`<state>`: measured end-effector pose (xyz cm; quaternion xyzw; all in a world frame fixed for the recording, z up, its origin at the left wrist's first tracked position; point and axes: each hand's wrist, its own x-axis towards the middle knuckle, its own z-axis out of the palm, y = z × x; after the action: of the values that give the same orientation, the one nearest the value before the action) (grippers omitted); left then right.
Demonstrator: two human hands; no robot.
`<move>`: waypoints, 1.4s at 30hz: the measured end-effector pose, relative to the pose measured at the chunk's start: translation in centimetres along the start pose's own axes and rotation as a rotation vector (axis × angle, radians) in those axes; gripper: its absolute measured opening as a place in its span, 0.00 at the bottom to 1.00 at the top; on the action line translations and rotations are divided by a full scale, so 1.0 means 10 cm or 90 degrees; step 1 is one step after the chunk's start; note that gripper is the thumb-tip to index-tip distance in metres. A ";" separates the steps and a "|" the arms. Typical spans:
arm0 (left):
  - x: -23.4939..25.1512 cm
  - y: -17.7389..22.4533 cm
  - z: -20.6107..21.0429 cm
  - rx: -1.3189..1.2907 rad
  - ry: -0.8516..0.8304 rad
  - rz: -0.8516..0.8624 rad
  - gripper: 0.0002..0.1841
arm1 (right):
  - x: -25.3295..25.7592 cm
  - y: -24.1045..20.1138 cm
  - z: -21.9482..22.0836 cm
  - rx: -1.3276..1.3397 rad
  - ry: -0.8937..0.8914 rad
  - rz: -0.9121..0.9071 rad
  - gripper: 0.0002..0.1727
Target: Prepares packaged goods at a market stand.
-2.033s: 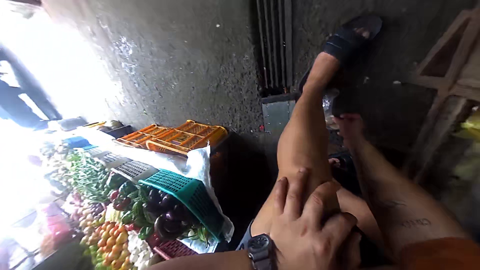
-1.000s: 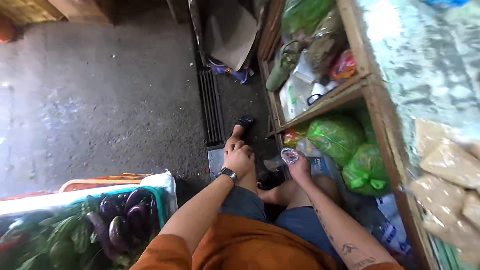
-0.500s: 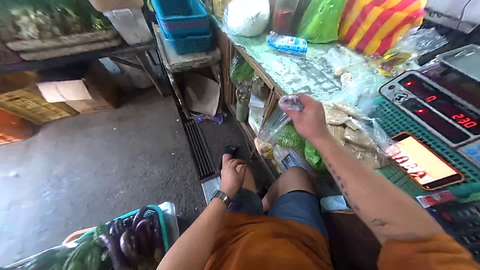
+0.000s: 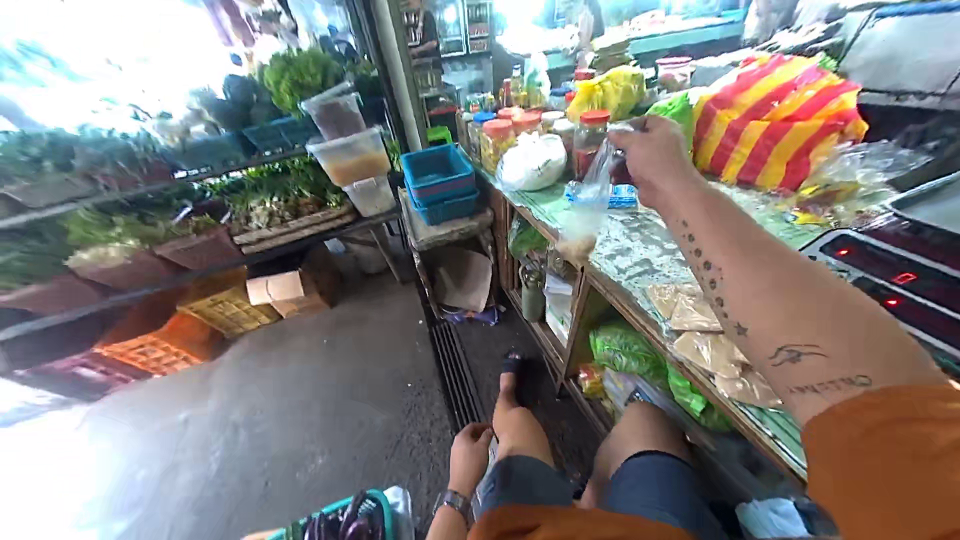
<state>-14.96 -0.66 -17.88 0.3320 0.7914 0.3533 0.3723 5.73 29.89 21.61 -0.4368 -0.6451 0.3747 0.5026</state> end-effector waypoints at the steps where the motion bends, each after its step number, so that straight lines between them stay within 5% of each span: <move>1: 0.05 0.02 0.01 -0.005 -0.004 -0.002 0.15 | 0.08 -0.06 -0.07 0.061 0.032 0.011 0.23; 5: 0.34 0.39 0.05 0.036 -0.057 0.035 0.16 | 0.13 0.30 -0.40 0.163 0.120 0.071 0.25; 12: 0.94 1.84 0.29 0.055 -0.113 0.243 0.18 | -0.72 1.88 -0.73 0.064 0.174 0.264 0.25; 19: 1.59 3.57 0.61 0.051 -0.018 0.505 0.25 | -0.87 1.96 -0.64 -0.174 0.164 0.264 0.20; 24: 1.94 4.88 1.28 0.338 -0.083 0.662 0.33 | -0.88 2.09 -0.61 -0.245 0.185 0.218 0.17; 28: 2.47 4.86 1.94 0.596 -0.191 0.627 0.44 | -0.86 2.11 -0.60 -0.195 0.199 0.192 0.12; 32: 2.69 4.56 2.09 0.571 -0.197 0.592 0.48 | -0.77 2.11 -0.66 -0.106 0.236 0.245 0.07; 36: 2.75 4.91 1.78 0.430 -0.361 0.532 0.40 | -0.69 2.06 -0.69 -0.032 0.249 0.240 0.07; 42: 2.68 5.11 1.83 0.555 -0.291 0.771 0.41 | -0.69 2.08 -0.69 -0.022 0.256 0.269 0.20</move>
<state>0.05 53.27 5.14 0.8871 0.4434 0.0748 0.1040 17.14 30.73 1.71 -0.6356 -0.4338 0.3658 0.5235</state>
